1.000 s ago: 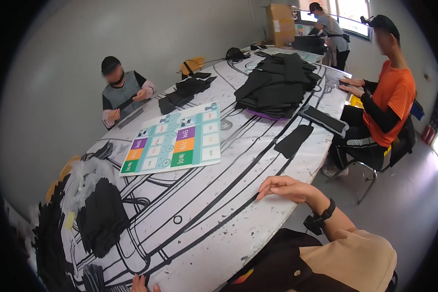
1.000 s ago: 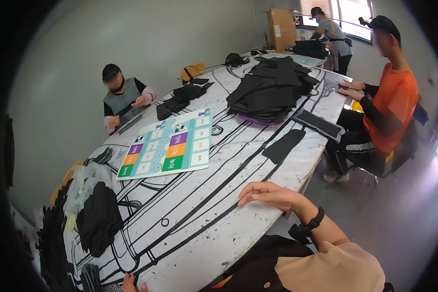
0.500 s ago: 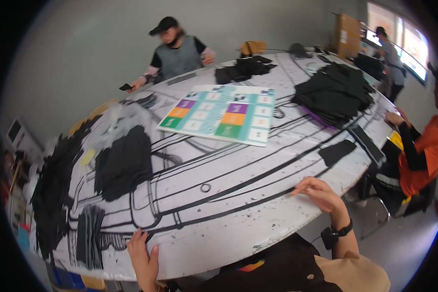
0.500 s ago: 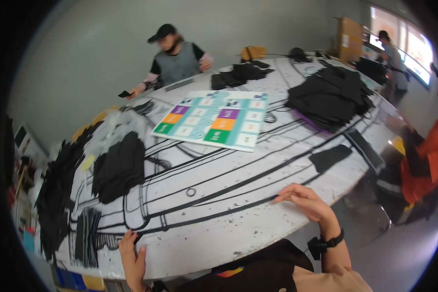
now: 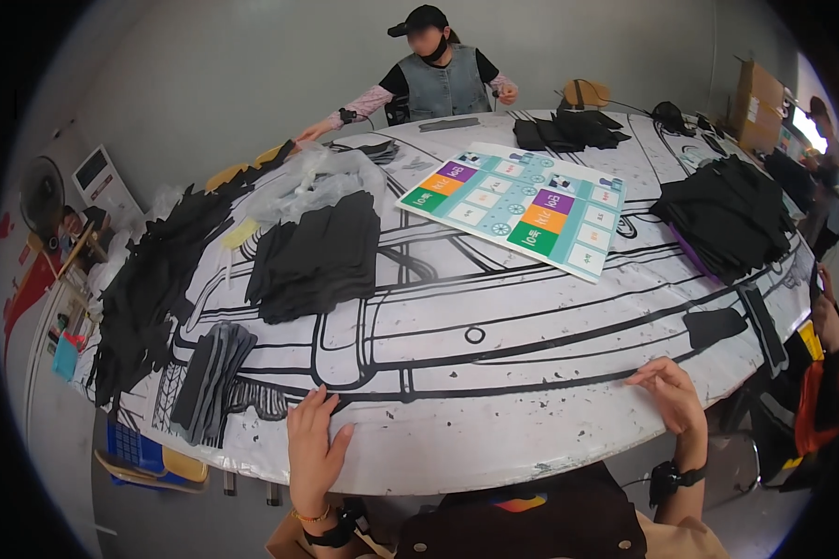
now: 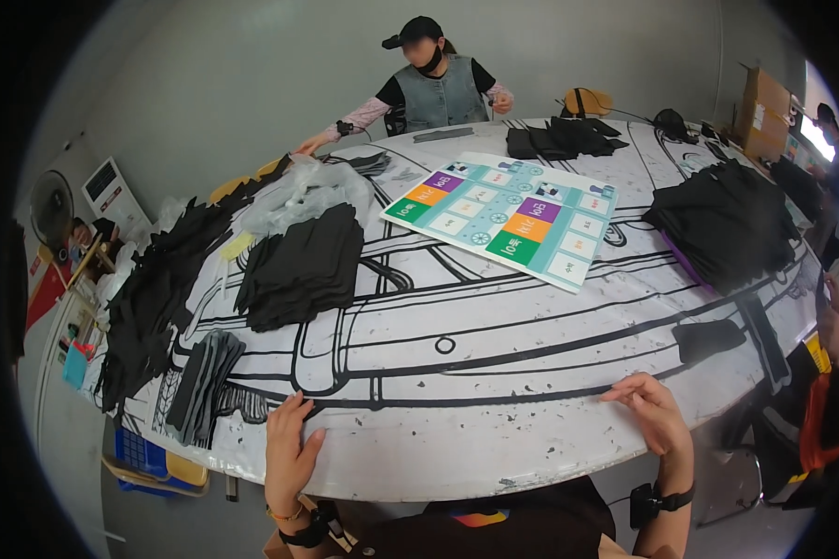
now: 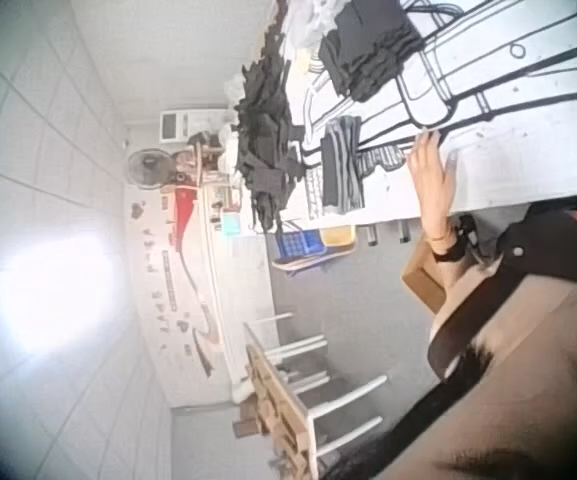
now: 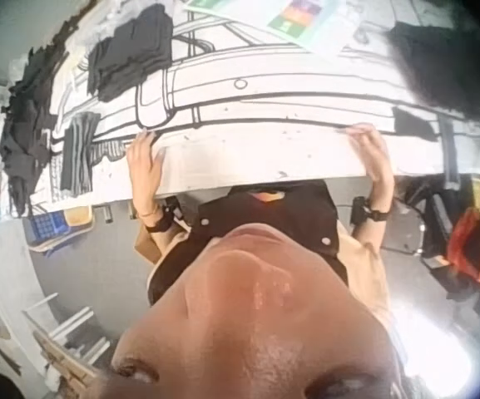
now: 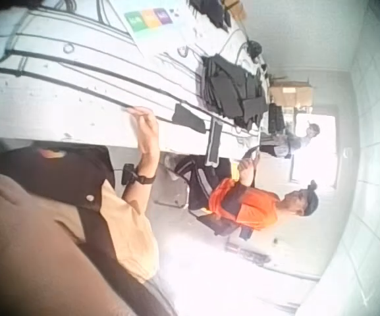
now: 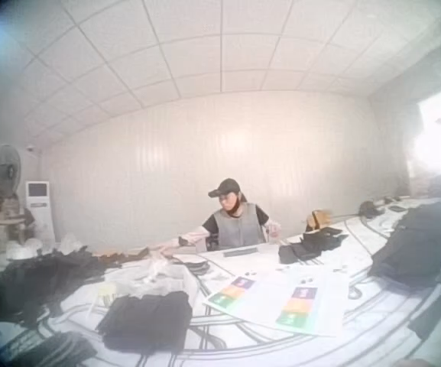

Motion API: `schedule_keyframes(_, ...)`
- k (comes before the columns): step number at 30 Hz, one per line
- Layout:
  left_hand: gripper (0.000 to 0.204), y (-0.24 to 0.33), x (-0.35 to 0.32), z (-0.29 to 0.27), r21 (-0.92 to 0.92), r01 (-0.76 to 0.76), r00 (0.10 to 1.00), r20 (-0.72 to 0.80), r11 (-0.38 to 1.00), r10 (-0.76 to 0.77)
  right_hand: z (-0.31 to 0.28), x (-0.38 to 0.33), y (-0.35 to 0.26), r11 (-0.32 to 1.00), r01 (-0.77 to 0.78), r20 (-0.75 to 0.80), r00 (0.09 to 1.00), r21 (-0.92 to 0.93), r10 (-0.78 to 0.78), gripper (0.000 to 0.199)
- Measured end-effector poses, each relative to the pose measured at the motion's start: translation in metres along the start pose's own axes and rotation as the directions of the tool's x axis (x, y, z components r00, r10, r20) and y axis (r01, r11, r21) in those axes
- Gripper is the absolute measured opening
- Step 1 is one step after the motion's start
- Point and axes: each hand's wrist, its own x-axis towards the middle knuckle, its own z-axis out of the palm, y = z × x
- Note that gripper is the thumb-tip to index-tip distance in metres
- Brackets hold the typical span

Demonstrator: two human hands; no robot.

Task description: The recorder is aligning and stacking fabric components for shoe manufacturing on a work table, occasionally using an alignment board.

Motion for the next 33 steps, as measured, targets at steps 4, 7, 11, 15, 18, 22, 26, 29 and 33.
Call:
schedule_keyframes(4,0.044,-0.001,-0.001,-0.002,0.008,0.005,1.000,0.000,1.000,-0.005,-0.001,0.002,0.003,1.000,0.014,-0.017,1.000,0.007,-0.014,0.036)
schedule_keyframes(7,0.044,-0.002,0.000,-0.001,0.012,-0.007,1.000,-0.005,1.000,0.007,-0.001,0.002,0.004,1.000,0.011,-0.027,1.000,0.001,-0.010,0.039)
schedule_keyframes(11,0.044,-0.001,-0.001,-0.001,0.016,-0.007,1.000,-0.007,1.000,0.007,-0.002,0.001,0.005,1.000,0.018,-0.030,0.999,-0.006,-0.018,0.041)
schedule_keyframes(15,0.044,0.000,-0.001,-0.001,0.015,0.001,1.000,0.003,1.000,-0.002,-0.003,0.001,0.006,1.000,0.017,-0.027,0.999,-0.002,-0.017,0.041)
schedule_keyframes(18,0.045,-0.001,-0.001,-0.001,0.018,-0.004,1.000,0.005,1.000,0.004,-0.003,-0.002,0.006,1.000,0.018,-0.028,0.999,-0.006,-0.018,0.041)
schedule_keyframes(22,0.046,-0.002,0.000,0.001,0.010,-0.011,1.000,0.016,1.000,0.011,0.004,0.000,-0.001,0.999,0.019,-0.033,0.999,-0.037,-0.020,0.038)
schedule_keyframes(26,0.045,0.004,0.003,-0.002,0.005,0.008,1.000,0.016,1.000,-0.008,0.003,0.000,-0.003,0.999,0.015,-0.006,1.000,-0.041,-0.016,0.033)
schedule_keyframes(29,0.045,0.003,0.001,-0.001,-0.008,0.020,1.000,0.023,1.000,-0.020,0.002,0.002,-0.002,1.000,0.019,0.010,1.000,-0.024,-0.019,0.031)
schedule_keyframes(33,0.046,0.003,0.001,0.000,-0.001,0.055,0.998,0.031,0.998,-0.055,0.002,0.001,-0.003,1.000,0.005,0.039,0.999,-0.022,-0.004,0.033)
